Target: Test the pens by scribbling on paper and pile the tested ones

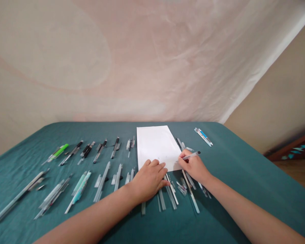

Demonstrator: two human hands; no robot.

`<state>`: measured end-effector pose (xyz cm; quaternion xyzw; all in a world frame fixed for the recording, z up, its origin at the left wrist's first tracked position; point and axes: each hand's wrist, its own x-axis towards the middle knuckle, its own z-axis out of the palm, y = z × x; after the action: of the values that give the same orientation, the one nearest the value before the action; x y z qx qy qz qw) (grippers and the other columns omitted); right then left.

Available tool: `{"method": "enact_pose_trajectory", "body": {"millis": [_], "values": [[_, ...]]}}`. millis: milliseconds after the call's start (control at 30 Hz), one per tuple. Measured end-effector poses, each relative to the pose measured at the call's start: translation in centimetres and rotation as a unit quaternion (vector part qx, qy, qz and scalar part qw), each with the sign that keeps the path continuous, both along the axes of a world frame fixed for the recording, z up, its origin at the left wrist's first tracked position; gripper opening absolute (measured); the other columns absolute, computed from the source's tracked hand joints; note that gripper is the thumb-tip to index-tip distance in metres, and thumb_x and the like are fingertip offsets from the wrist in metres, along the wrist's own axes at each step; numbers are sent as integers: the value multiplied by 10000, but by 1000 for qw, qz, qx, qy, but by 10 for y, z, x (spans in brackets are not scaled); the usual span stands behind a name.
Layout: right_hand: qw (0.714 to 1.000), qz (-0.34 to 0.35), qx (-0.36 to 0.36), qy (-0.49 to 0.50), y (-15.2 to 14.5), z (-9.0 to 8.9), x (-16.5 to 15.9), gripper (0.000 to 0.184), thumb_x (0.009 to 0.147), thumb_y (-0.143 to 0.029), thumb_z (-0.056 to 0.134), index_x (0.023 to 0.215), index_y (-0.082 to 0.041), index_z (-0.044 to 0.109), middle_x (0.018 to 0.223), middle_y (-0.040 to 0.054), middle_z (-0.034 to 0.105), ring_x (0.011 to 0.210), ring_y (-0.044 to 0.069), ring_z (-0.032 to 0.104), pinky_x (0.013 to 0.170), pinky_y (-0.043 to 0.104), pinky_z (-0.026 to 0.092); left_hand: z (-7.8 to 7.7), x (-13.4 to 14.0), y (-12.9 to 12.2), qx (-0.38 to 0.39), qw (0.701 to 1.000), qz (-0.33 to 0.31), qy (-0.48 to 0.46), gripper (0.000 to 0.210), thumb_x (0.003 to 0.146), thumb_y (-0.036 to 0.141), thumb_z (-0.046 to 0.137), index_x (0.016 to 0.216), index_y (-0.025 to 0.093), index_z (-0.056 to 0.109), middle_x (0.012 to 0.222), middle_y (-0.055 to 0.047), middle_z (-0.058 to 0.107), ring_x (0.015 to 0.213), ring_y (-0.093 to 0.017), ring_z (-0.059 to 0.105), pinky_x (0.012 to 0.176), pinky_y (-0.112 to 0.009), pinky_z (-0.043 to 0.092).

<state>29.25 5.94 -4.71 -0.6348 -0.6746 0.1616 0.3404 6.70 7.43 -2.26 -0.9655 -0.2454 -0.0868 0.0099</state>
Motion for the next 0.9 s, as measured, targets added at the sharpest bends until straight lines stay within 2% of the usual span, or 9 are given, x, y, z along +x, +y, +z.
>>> {"method": "enact_pose_trajectory", "body": {"millis": [467,900], "values": [[999,16,-28,-5,-1,4,1,94,759,-208,492,665,-204,489,544,-41,501,512,129,485,509,236,334,0,0,-1,-1,1000,4,-2,427,903,502,346,1141,207,542,1195,-75,570,1049,-233,475,853,-353,327],[1000,24,-15,9,-1,1,2,78,770,-213,497,694,-204,511,572,-35,539,550,141,522,547,239,367,-1,0,0,-1,1000,2,-3,396,896,482,392,1137,204,541,1199,-73,570,1048,-236,477,856,-356,327]]}}
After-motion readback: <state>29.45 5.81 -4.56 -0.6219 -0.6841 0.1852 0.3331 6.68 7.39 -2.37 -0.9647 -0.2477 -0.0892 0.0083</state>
